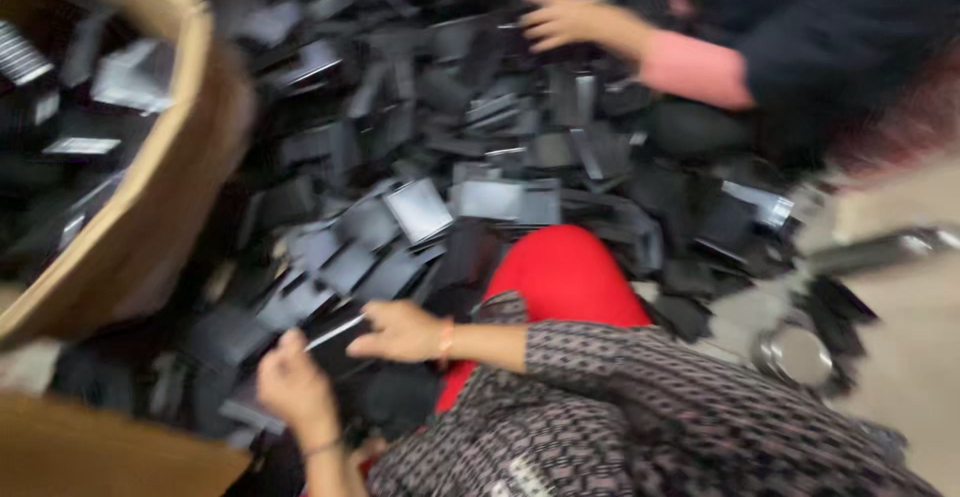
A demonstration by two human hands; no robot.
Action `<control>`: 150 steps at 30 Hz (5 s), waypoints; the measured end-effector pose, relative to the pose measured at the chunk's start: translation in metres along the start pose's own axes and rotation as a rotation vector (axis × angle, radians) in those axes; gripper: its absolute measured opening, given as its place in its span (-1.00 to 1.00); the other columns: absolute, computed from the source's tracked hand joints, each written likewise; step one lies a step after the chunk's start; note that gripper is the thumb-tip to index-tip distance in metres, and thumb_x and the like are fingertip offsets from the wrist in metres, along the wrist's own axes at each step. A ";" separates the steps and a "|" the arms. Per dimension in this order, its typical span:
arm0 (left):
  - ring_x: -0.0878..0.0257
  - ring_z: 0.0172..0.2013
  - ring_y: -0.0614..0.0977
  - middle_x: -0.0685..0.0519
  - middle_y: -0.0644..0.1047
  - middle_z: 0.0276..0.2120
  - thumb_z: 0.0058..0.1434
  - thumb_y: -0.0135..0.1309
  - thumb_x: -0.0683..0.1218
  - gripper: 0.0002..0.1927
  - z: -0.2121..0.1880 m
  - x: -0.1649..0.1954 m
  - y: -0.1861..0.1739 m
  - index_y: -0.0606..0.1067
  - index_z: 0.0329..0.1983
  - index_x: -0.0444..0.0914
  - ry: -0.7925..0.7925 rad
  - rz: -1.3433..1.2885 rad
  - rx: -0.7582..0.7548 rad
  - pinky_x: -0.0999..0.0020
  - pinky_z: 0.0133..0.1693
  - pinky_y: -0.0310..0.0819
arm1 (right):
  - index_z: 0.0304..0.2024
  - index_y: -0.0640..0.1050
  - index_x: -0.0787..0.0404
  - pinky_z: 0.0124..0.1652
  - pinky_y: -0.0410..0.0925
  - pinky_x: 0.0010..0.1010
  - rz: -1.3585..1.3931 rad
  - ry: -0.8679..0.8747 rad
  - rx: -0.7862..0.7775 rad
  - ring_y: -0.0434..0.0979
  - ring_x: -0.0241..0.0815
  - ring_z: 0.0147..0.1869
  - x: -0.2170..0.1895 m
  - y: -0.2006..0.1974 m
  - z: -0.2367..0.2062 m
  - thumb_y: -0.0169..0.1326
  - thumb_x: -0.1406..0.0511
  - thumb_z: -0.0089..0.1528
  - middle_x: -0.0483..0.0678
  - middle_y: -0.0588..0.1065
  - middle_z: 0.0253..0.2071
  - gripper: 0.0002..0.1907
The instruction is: The person sits on the floor and repeatedly picks up small black plastic parts from a large pile, briefly turns them over, and places them into a cardboard box. The action is continuous and repetitive, with no visible inspection or assembly.
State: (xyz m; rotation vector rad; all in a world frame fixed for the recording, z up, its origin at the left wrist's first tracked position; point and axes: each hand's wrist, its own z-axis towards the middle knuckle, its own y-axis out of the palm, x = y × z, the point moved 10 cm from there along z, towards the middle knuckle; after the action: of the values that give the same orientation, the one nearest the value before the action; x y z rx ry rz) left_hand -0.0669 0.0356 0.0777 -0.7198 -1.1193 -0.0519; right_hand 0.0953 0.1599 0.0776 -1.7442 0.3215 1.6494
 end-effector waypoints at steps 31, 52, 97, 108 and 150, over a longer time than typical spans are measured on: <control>0.25 -0.11 0.59 0.09 0.55 -0.10 0.27 0.09 0.16 -0.51 -0.025 -0.078 0.092 0.30 0.23 0.05 -0.889 -1.294 -0.021 0.20 -0.09 0.47 | -0.31 0.59 0.25 -0.18 0.41 -0.08 -0.353 -0.517 -0.384 0.56 0.17 -0.19 -0.061 0.023 0.076 0.31 0.23 0.04 0.10 0.54 -0.34 -0.73; 0.10 -0.23 0.64 -0.08 0.61 -0.16 0.29 -0.21 0.46 -0.23 -0.004 -0.054 0.082 0.46 0.20 -0.20 -0.917 -1.396 -0.059 0.20 -0.15 0.58 | 0.11 0.53 0.04 0.09 0.36 -0.02 -0.741 -0.087 0.204 0.53 0.20 0.12 0.012 -0.094 0.175 0.32 0.02 0.11 0.18 0.54 0.01 -0.43; -0.02 -0.37 0.54 -0.18 0.50 -0.40 0.26 -0.37 0.56 -0.18 -0.026 -0.127 0.113 0.41 -0.01 -0.22 -1.159 -1.317 -0.021 0.08 -0.27 0.51 | 0.35 0.28 0.29 0.14 0.35 -0.12 -0.447 -0.325 -0.220 0.41 0.32 0.24 -0.009 0.058 -0.011 0.28 0.15 0.19 0.37 0.34 0.31 -0.22; 0.30 -0.44 0.42 0.07 0.46 -0.51 0.40 -0.17 0.34 -0.34 0.013 -0.086 0.040 0.52 -0.38 -0.33 -0.511 -0.533 0.105 0.34 -0.32 0.33 | -0.09 0.50 0.42 -0.29 0.43 -0.33 -0.106 -0.066 -0.239 0.59 -0.11 -0.30 0.003 0.030 0.019 0.22 0.19 0.30 0.15 0.56 -0.37 -0.62; 0.30 -0.35 0.51 0.10 0.55 -0.31 0.32 -0.08 0.35 -0.43 -0.012 -0.140 0.065 0.49 -0.07 -0.23 -0.932 -1.142 0.157 0.40 -0.33 0.39 | 0.04 0.58 0.03 0.10 0.30 0.07 -1.164 -0.084 -0.499 0.37 0.11 0.31 0.048 0.043 0.120 0.26 -0.23 -0.02 0.10 0.45 0.17 -0.26</control>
State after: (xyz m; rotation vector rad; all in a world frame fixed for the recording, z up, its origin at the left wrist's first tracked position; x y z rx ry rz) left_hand -0.0966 0.0365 -0.0746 0.1785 -2.2883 -0.6359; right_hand -0.0158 0.2185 0.0261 -1.6296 -1.0471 0.9218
